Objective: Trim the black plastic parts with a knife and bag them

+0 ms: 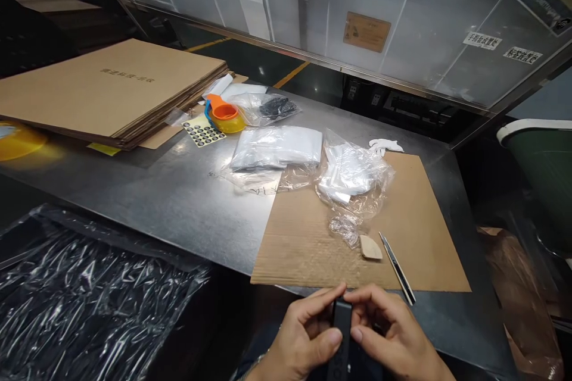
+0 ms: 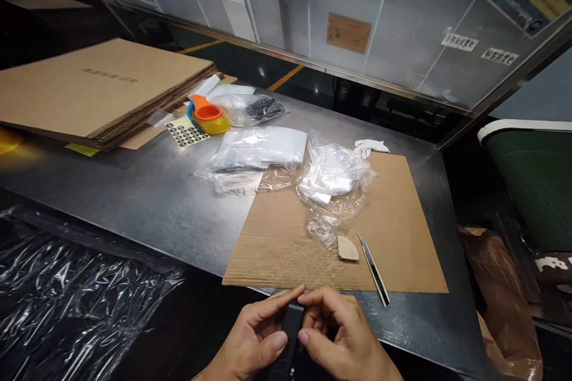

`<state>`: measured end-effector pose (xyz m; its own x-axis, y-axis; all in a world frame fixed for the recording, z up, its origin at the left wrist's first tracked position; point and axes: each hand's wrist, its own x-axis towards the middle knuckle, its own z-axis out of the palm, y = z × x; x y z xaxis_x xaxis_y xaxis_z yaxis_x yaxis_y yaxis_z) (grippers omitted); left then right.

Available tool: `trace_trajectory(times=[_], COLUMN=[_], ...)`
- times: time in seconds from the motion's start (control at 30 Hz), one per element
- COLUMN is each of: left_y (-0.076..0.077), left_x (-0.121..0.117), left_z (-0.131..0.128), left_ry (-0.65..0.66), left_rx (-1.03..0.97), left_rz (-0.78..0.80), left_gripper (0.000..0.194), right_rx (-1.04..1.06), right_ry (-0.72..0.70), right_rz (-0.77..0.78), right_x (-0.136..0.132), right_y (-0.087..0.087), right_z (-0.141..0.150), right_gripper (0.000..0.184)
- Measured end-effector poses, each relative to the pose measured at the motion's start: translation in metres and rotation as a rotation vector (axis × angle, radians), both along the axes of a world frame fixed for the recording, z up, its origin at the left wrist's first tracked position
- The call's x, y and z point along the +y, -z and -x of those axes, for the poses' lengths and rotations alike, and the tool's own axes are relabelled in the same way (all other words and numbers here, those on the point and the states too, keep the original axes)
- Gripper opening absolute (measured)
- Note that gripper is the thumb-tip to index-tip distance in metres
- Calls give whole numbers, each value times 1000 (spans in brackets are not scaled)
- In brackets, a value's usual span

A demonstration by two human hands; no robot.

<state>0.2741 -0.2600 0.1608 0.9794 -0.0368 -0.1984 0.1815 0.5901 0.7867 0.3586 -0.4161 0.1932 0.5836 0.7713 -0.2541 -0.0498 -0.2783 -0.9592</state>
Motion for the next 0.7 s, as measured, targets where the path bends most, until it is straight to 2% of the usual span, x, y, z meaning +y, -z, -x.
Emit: trace_trajectory(times=[0.7], left_y=[1], left_x=[0], left_z=[2], left_ry=[13], left_rx=[-48], left_rz=[-7], left_gripper=[46], right_rx=[52], right_ry=[-6], right_rz=[-13], right_x=[0], right_y=[-2], right_z=[1], right_gripper=[21])
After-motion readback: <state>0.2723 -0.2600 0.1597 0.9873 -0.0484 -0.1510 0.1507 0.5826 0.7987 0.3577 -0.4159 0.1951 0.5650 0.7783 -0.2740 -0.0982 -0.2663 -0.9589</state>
